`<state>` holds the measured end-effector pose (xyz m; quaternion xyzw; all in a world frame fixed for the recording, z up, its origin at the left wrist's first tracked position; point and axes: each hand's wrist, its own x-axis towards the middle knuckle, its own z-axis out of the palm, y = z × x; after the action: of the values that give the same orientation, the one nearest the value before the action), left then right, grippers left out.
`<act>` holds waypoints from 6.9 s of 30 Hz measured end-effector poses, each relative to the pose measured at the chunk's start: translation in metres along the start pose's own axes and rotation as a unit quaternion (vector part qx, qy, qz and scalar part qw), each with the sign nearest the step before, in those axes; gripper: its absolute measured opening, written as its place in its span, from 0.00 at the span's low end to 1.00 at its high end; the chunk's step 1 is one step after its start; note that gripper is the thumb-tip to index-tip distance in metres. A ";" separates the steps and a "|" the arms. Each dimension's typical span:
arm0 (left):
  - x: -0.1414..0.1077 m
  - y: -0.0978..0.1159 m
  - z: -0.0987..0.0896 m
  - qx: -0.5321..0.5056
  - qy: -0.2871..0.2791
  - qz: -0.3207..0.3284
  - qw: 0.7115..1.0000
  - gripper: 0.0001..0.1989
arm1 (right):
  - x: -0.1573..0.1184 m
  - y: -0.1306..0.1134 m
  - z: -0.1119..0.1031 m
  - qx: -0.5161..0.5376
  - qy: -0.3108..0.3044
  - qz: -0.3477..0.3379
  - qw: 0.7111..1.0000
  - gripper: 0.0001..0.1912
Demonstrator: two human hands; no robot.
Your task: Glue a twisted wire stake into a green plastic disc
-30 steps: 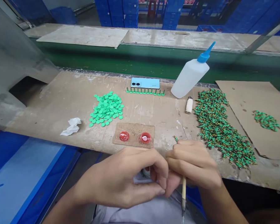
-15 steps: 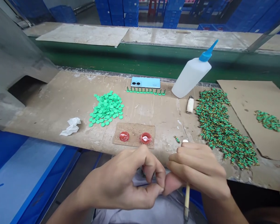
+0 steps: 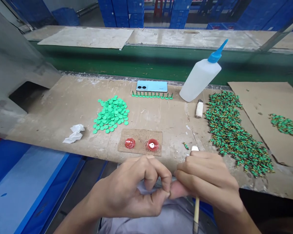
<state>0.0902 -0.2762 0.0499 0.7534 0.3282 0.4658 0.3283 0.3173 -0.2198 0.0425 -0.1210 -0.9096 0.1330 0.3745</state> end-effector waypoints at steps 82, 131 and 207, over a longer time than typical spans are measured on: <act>0.012 -0.011 -0.005 -0.057 -0.143 0.046 0.987 0.19 | -0.009 0.008 0.006 0.036 0.027 0.025 0.999 0.14; 0.013 -0.020 0.007 -0.206 -0.108 -0.033 0.972 0.18 | -0.006 0.000 -0.003 -0.012 0.023 -0.008 1.000 0.10; -0.012 -0.016 0.028 -0.018 -0.013 -0.188 0.982 0.12 | -0.020 0.002 -0.004 -0.172 -0.067 -0.039 0.982 0.09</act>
<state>0.1085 -0.2822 0.0217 0.6783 0.4515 0.3912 0.4279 0.3340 -0.2236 0.0318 -0.1390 -0.9461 -0.0320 0.2908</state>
